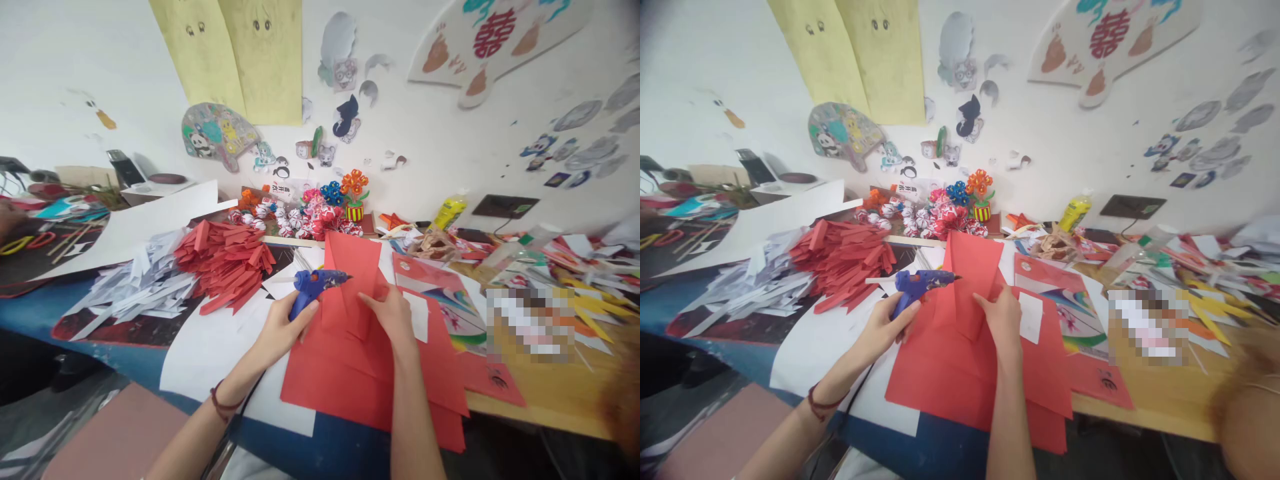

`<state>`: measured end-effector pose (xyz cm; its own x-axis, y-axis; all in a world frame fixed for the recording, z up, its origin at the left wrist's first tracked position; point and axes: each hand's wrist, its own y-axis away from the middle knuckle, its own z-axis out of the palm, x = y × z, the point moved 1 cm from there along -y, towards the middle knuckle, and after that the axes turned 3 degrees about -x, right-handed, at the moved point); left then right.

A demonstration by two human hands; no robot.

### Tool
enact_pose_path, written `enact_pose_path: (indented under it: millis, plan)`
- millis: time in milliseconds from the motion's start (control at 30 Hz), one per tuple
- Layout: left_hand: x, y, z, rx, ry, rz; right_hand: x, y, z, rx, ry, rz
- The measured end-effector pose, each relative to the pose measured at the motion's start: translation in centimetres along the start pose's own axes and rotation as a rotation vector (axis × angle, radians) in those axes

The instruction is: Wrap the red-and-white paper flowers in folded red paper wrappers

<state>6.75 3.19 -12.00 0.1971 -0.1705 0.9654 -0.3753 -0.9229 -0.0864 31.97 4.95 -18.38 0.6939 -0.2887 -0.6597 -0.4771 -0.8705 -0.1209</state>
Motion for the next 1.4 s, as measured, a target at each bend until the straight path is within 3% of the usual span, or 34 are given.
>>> enact_pose_path:
  millis: [100,200,400,567,733,900,1000,1067,1167,1233,1400]
  plan:
    - [-0.2,-0.5,0.4,0.002,0.064,-0.027,-0.4,-1.9,1.1,-0.003,-0.027,0.119]
    - [-0.3,-0.6,0.5,-0.007,0.130,-0.027,-0.5,-2.3,1.3,-0.075,-0.161,0.112]
    - [0.3,0.5,-0.1,-0.012,0.131,0.024,-0.5,0.0,-0.9,-0.044,-0.375,-0.077]
    - [0.9,2.6,-0.1,-0.060,0.310,-0.011,0.4,2.4,-3.4,0.092,-0.667,-0.059]
    - [1.3,3.3,0.1,-0.082,0.407,-0.017,-1.3,-0.3,-3.5,0.107,-0.853,-0.068]
    - [1.4,2.5,0.3,0.077,0.251,-0.007,-3.2,-3.7,-0.3,0.168,-0.644,-0.052]
    - [1.2,2.4,0.4,0.193,-0.004,0.016,-2.9,-3.9,1.5,0.212,-0.578,-0.016]
    - [1.0,2.5,0.7,0.204,-0.144,0.026,-2.6,-3.6,2.0,0.197,-0.543,-0.007]
    - [1.0,2.8,1.0,0.192,-0.278,0.042,-2.4,-2.4,1.4,0.207,-0.449,-0.087]
    - [1.2,3.0,1.1,0.205,-0.334,0.063,-2.6,-0.7,0.4,0.241,-0.340,-0.222]
    - [1.1,4.4,1.0,0.218,-0.350,0.049,-2.2,5.0,-1.1,-0.072,-0.231,-0.391]
